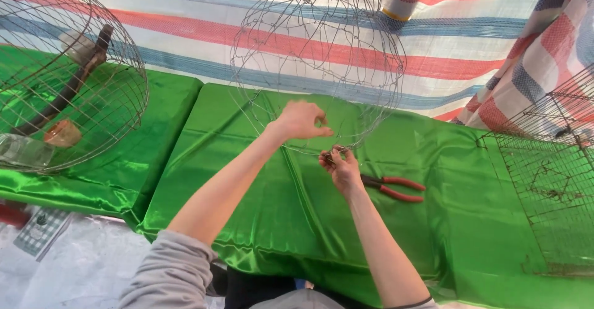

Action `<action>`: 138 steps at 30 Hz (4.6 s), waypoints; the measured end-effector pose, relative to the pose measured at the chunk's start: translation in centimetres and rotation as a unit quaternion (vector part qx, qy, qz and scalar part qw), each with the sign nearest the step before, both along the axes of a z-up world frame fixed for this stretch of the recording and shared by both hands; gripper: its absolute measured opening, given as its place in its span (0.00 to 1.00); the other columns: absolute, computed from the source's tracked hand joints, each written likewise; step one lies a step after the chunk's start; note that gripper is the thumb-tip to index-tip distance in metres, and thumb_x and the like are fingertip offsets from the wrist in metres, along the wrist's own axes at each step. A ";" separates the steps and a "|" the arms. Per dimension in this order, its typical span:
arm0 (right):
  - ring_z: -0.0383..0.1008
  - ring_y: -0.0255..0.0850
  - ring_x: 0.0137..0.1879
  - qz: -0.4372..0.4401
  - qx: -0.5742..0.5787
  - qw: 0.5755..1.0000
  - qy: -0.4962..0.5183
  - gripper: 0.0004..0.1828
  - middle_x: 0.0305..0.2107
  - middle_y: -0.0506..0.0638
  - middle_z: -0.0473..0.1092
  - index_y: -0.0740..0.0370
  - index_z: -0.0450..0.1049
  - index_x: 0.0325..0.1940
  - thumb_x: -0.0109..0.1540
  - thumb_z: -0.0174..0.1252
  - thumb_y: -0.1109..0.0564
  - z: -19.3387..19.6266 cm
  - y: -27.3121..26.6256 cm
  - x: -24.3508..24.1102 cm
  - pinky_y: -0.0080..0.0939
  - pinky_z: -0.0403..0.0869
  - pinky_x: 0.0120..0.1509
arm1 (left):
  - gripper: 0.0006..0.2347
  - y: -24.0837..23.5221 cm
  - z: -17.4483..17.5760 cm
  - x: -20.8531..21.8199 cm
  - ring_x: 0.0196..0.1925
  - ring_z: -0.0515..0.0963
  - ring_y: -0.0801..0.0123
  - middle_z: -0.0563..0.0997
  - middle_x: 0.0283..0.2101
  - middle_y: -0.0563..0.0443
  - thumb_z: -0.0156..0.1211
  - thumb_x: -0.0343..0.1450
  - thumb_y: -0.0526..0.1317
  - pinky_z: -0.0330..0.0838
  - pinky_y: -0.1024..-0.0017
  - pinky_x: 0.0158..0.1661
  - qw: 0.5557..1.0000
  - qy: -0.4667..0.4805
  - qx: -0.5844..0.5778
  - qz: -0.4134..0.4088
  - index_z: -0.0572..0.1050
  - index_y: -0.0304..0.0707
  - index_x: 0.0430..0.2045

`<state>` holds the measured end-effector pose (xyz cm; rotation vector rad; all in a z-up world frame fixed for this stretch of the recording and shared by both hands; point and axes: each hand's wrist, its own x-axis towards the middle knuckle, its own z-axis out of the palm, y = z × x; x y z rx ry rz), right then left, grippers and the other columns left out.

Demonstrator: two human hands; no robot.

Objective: Manually assembling a wire cage by twisting wire ends together and using pliers to secure the joints.

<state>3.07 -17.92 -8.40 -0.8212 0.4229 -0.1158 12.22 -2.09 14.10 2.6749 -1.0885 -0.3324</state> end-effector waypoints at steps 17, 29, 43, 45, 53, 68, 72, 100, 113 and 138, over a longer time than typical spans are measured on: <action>0.83 0.57 0.43 -0.013 -0.007 1.000 -0.014 0.12 0.40 0.71 0.77 0.53 0.66 0.56 0.69 0.56 0.56 0.0 0.7 -0.1 0.52 0.84 0.48 | 0.13 -1.9 -2.1 2.3 0.18 0.81 0.71 0.78 0.13 0.55 0.62 0.70 0.50 0.76 0.72 0.41 0.943 0.321 -0.051 -0.071 0.82 0.51 0.45; 0.80 0.65 0.49 0.000 0.033 0.999 -0.001 0.08 0.42 0.76 0.75 0.48 0.65 0.55 0.71 0.52 0.54 3.9 1.7 -1.8 0.63 0.81 0.55 | 0.08 -1.7 -2.0 1.2 0.16 0.80 0.71 0.77 0.10 0.55 0.62 0.72 0.44 0.76 0.73 0.44 0.942 0.300 -0.135 -0.065 0.85 0.46 0.39; 0.79 0.64 0.51 -0.013 0.059 0.998 -0.004 0.07 0.43 0.75 0.75 0.45 0.64 0.54 0.71 0.50 0.53 2.7 1.1 -1.5 0.63 0.80 0.58 | 0.09 -1.8 -2.7 0.9 0.21 0.85 0.69 0.87 0.38 0.40 0.60 0.75 0.40 0.76 0.64 0.52 0.931 0.314 -0.178 -0.054 0.84 0.38 0.44; 0.79 0.64 0.51 -0.017 0.067 0.998 -0.004 0.07 0.43 0.75 0.75 0.45 0.65 0.54 0.71 0.50 0.54 2.6 1.0 -1.4 0.62 0.81 0.58 | 0.07 -1.8 -3.0 1.0 0.23 0.86 0.69 0.87 0.38 0.44 0.61 0.74 0.40 0.77 0.64 0.48 0.933 0.300 -0.190 -0.055 0.85 0.43 0.40; 0.78 0.66 0.53 -0.009 0.128 0.992 -0.007 0.05 0.43 0.76 0.75 0.49 0.66 0.51 0.71 0.51 0.53 2.1 1.3 -1.7 0.67 0.77 0.62 | 0.08 -1.8 -3.2 0.2 0.25 0.86 0.64 0.86 0.29 0.44 0.60 0.75 0.39 0.75 0.64 0.49 0.934 0.303 -0.179 -0.069 0.85 0.39 0.40; 0.74 0.69 0.58 0.000 0.169 0.980 -0.104 0.10 0.46 0.77 0.74 0.58 0.75 0.51 0.71 0.49 0.58 2.8 2.8 -1.4 0.72 0.71 0.68 | 0.08 -2.3 -2.7 1.0 0.27 0.86 0.68 0.85 0.21 0.46 0.59 0.72 0.41 0.76 0.73 0.42 0.943 0.272 -0.178 -0.073 0.85 0.44 0.35; 0.74 0.69 0.58 -0.006 0.176 0.980 -0.094 0.10 0.46 0.76 0.74 0.57 0.75 0.52 0.71 0.48 0.58 0.7 2.3 -1.1 0.71 0.72 0.67 | 0.08 -2.5 -4.7 1.3 0.28 0.86 0.69 0.85 0.20 0.51 0.59 0.73 0.42 0.75 0.74 0.45 0.947 0.267 -0.166 -0.065 0.85 0.48 0.37; 0.77 0.62 0.58 0.032 0.174 0.980 -0.090 0.14 0.41 0.64 0.79 0.59 0.76 0.53 0.73 0.44 0.57 2.3 2.4 -1.5 0.69 0.70 0.71 | 0.18 2.0 -6.7 1.2 0.40 0.85 0.53 0.82 0.32 0.51 0.67 0.65 0.36 0.77 0.53 0.50 0.999 0.027 0.025 -0.041 0.79 0.51 0.49; 0.79 0.60 0.55 0.009 0.163 0.986 -0.043 0.15 0.41 0.64 0.79 0.58 0.76 0.51 0.73 0.43 0.57 5.2 2.3 -2.0 0.68 0.73 0.69 | 0.04 6.8 -14.0 -7.9 0.34 0.84 0.69 0.84 0.33 0.52 0.63 0.73 0.38 0.79 0.70 0.40 0.898 -0.020 -0.401 0.179 0.81 0.46 0.38; 0.79 0.33 0.45 -0.026 -0.033 0.995 0.090 0.11 0.44 0.43 0.80 0.47 0.78 0.54 0.70 0.55 0.52 4.2 2.6 -1.4 0.36 0.77 0.38 | 0.06 -1.8 -21.4 -8.9 0.49 0.86 0.52 0.84 0.49 0.38 0.65 0.72 0.37 0.81 0.68 0.41 0.095 0.654 -0.708 0.248 0.83 0.37 0.39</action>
